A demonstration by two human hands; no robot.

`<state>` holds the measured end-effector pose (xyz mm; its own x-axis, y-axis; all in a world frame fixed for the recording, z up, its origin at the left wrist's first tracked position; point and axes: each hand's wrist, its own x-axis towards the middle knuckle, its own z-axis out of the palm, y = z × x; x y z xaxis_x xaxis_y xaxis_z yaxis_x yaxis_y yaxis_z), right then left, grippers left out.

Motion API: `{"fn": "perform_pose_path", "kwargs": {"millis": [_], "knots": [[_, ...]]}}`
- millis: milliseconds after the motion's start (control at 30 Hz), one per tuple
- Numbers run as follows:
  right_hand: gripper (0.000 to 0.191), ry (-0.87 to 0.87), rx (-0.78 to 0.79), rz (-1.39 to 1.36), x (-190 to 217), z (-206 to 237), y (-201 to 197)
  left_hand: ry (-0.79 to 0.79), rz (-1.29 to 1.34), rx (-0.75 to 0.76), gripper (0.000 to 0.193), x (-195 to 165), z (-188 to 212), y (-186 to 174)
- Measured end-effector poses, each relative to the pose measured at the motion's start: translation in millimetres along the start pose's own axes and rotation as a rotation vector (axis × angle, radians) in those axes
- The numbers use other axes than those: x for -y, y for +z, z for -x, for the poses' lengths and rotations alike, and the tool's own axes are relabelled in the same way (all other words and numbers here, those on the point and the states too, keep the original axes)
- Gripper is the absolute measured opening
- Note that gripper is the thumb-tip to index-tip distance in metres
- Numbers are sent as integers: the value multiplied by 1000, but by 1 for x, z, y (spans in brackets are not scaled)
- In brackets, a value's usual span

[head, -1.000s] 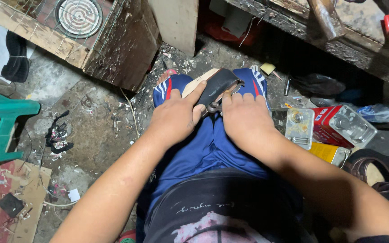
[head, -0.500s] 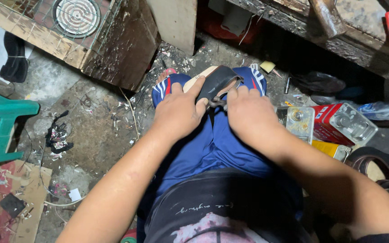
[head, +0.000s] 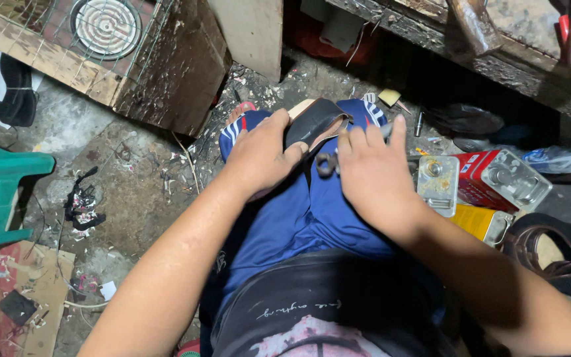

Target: The person sits on the floor of a shoe workshop holding a shoe upper and sole on their lap. They hammer the sole edge with a cobbler's hammer, press and shape the upper over the sole by hand, trim excess material with pliers, and reposition the shoe repeatedly while working around the edge.

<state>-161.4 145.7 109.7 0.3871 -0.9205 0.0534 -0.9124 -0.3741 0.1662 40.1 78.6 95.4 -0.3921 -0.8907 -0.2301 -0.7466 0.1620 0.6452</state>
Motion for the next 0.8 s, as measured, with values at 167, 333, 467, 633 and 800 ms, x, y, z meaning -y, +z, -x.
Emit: {"fn": "perform_pose_path", "kwargs": {"millis": [167,333,467,633,800], "knots": [[47,-104,226,-113,-6,50,-21,-25,5,14,46,-3,-6,-1],[69,-141,401,-494,-19,82,-35,-19,-11,27,50,-13,-13,-1],[64,-166,207,-660,-61,55,-24,-40,10,14,49,-21,-16,-2],[59,205,-203,-125,-127,-2,-1,-101,-23,35,52,-27,-18,3],[54,222,-376,146,-189,-53,49,227,-38,-164,80,-4,26,-10]]}}
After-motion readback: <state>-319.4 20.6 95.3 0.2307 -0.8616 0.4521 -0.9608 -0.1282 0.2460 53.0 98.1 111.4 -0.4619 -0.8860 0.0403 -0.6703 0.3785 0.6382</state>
